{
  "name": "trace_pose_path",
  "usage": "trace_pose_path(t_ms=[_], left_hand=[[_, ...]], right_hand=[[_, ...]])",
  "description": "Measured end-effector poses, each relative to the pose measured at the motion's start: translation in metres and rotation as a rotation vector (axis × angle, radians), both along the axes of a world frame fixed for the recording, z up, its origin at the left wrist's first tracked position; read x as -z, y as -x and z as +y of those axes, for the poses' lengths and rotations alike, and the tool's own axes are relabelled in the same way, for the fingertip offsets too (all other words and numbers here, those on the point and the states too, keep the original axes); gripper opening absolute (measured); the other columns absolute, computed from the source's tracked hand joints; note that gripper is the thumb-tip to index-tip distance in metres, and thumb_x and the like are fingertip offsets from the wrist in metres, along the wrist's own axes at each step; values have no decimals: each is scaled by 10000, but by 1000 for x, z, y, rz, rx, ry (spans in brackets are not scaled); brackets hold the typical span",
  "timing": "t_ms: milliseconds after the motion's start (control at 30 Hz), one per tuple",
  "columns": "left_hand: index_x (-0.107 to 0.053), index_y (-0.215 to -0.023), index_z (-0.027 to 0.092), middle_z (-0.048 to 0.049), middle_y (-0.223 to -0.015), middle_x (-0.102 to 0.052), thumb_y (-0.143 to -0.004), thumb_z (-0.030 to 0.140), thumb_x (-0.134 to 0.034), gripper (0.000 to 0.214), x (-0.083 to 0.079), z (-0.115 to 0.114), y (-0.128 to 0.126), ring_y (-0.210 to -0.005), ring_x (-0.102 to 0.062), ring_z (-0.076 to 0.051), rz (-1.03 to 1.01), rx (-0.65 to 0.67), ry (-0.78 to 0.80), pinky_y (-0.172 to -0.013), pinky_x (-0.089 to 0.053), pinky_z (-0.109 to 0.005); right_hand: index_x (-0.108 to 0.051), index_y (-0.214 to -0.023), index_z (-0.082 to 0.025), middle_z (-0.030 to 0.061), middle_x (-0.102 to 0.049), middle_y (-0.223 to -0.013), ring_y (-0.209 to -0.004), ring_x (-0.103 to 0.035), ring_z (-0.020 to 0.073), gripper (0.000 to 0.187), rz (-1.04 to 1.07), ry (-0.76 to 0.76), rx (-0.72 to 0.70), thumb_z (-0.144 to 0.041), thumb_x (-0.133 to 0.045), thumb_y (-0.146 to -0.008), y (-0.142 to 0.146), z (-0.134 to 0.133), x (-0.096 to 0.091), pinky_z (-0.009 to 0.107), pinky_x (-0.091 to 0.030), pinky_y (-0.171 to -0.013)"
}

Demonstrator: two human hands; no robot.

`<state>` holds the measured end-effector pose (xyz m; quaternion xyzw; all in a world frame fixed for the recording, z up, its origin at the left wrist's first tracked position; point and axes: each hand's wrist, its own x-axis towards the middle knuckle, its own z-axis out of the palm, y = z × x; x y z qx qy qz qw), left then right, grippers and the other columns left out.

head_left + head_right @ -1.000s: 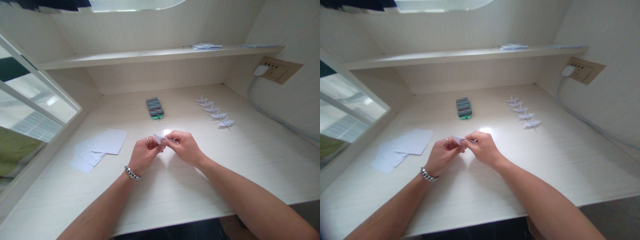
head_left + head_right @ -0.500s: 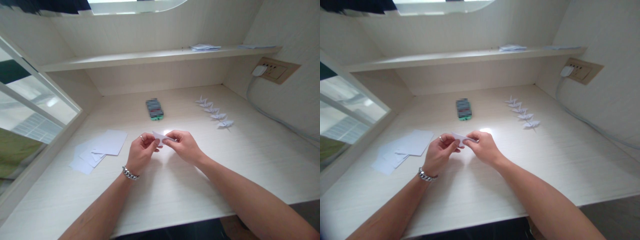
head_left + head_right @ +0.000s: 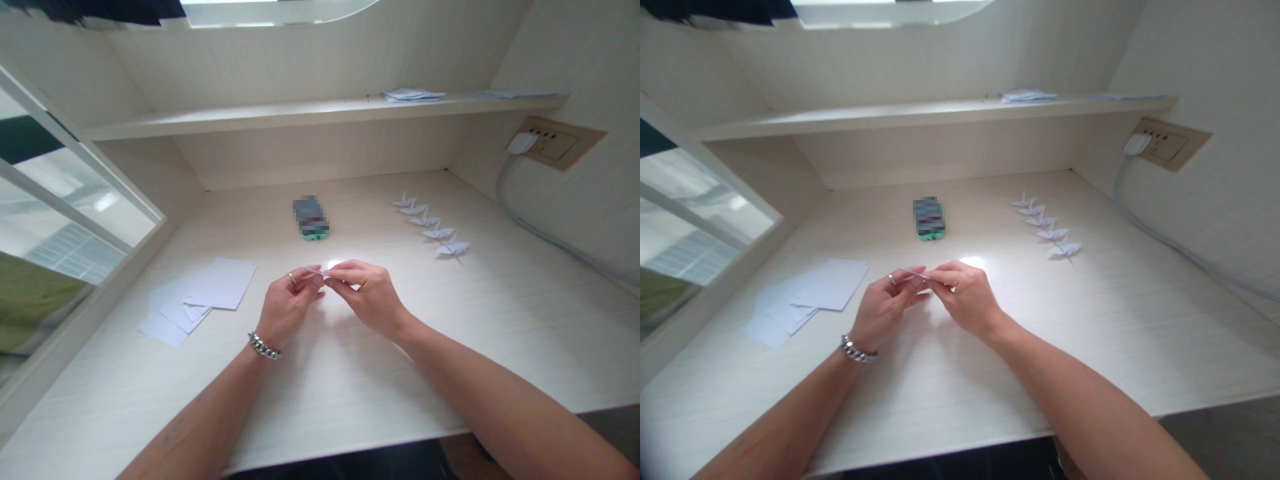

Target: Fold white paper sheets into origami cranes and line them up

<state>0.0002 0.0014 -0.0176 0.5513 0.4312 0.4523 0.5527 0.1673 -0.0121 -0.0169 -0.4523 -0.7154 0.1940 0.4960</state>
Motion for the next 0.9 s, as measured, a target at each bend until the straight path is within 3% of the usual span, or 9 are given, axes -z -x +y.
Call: trace_pose_path(t_ms=[100, 200, 433, 667, 900], left_hand=[[-664, -1101, 101, -142, -1173, -685, -774, 418, -719, 458, -1, -1, -2, -1016, -680, -253, -43, 24, 55, -863, -590, -391], [-608, -1198, 85, -156, -1156, -691, -782, 409, -715, 538, -2, -2, -3, -1035, -676, -260, -83, 11, 68, -913, -567, -418], [-633, -1178, 105, -170, -1244, -651, -787, 393, -712, 491, -4, -3, -4, -1140, -623, -295, -120, -38, 43, -954, -544, -445], [-629, -1188, 84, -187, -1315, -600, -799, 412, -700, 514, -2, -2, -5, -1106, -642, -300, -109, -26, 40, -916, -573, -434], [-521, -1338, 104, -188, -1259, -639, -817, 449, -670, 642, -1, -3, -4, -1032, -680, -284, -94, -3, 30, -905, -577, -459]], right_hand=[[-768, -948, -266, 43, -740, -954, -840, -677, 170, 176, -29, -7, -21, -211, -617, -877, 2, -1, 0, 297, -526, -780], [-760, -989, -236, 69, -730, -988, -863, -672, 176, 189, -49, 15, -47, -214, -607, -881, 3, -2, -1, 307, -527, -799], [-745, -1026, -239, 75, -715, -1070, -973, -662, 192, 200, 117, 211, -162, -258, -607, -882, 3, -3, -6, 337, -530, -852], [-752, -961, -181, 89, -732, -997, -879, -685, 188, 206, 323, 386, -240, -314, -650, -841, 1, 3, 2, 323, -546, -779], [-751, -942, -157, 78, -743, -859, -734, -666, 162, 268, 434, 476, -248, -375, -692, -796, 3, 6, 6, 312, -541, -686]])
